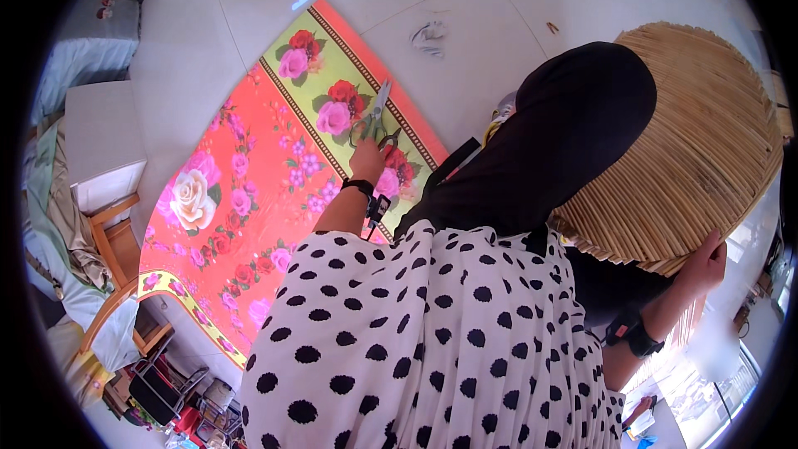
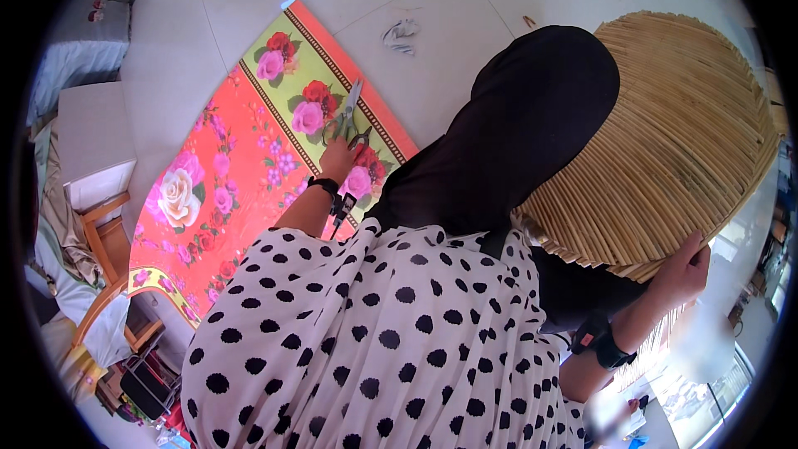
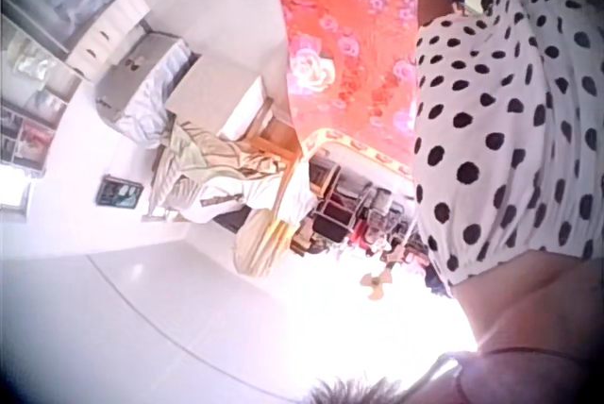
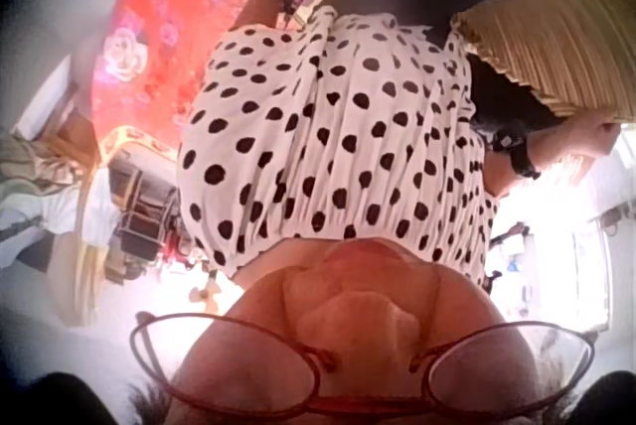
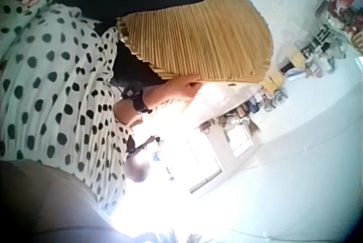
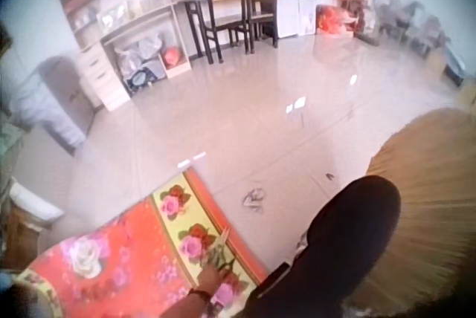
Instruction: The person sits on the floor and weaves a fan-shaped bamboo mat. They use a needle and thread to stitch the bamboo strips together, periodically using pliers to pull the thread tight and cut it.
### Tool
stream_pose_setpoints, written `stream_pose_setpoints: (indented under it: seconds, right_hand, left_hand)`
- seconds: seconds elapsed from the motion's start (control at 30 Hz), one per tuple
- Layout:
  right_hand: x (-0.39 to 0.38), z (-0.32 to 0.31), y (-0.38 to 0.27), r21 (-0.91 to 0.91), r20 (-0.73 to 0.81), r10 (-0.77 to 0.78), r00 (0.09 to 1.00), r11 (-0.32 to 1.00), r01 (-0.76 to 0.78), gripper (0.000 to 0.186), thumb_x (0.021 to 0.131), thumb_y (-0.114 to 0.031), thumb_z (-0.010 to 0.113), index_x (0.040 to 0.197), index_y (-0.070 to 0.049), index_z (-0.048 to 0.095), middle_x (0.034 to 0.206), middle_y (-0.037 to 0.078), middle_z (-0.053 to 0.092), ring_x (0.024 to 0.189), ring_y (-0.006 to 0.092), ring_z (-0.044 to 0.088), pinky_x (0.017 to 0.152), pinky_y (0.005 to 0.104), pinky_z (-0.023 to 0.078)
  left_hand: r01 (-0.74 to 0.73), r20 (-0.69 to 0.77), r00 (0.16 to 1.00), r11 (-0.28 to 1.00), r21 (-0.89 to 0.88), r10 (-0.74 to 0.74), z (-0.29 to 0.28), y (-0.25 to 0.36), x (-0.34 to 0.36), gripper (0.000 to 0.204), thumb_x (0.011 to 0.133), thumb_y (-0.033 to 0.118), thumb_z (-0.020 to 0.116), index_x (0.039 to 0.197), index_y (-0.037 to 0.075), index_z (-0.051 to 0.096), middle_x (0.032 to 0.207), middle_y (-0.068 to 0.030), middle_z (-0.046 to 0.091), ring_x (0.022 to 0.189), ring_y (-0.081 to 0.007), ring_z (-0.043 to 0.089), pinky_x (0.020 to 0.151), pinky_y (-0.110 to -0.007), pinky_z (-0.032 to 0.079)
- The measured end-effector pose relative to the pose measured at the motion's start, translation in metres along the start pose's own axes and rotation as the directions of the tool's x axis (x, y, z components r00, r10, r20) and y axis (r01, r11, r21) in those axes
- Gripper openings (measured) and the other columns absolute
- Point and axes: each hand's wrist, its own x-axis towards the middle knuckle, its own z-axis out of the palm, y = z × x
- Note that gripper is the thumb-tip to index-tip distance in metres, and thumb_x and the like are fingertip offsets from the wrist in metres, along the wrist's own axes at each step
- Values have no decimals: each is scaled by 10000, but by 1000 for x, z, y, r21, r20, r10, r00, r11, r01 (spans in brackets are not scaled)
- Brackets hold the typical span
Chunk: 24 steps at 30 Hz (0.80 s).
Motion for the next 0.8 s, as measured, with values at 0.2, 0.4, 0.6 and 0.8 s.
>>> stream_pose_setpoints:
  seconds: [0.2,0.4,0.6,0.8]
  right_hand:
    - [-9,-15,9,36,-15,35,999,999,-34,325,978,-283,586,914,22,682,731,96,679,659,147,577,631,331,483]
    - [-17,4,-15,26,-139,-93,986,995,98,287,906,-270,676,787,-21,599,606,101,527,541,179,447,526,359,416]
    - [-27,-22,-52,107,-51,19,999,994,-13,288,871,-202,683,714,-6,540,573,156,504,481,271,465,498,367,423]
    - [-33,-21,-60,179,-57,-47,997,982,57,270,846,-141,679,691,5,512,583,171,525,517,351,525,504,390,432]
  left_hand:
    - [-252,-69,962,957,142,264,9,27,8,457,831,338,706,1153,67,529,1283,-224,492,1097,-400,561,810,-517,523]
    - [-490,-49,857,842,225,512,52,-33,50,517,756,332,730,1161,64,554,1181,-183,562,1102,-424,527,1048,-548,328]
    - [-293,83,956,940,175,283,11,28,33,615,723,77,703,1272,48,426,1197,-327,478,1126,-502,525,932,-517,480]
    - [-131,-11,988,784,-607,156,-22,4,95,415,778,166,697,1133,68,508,1013,-103,602,974,-229,603,813,-363,493]
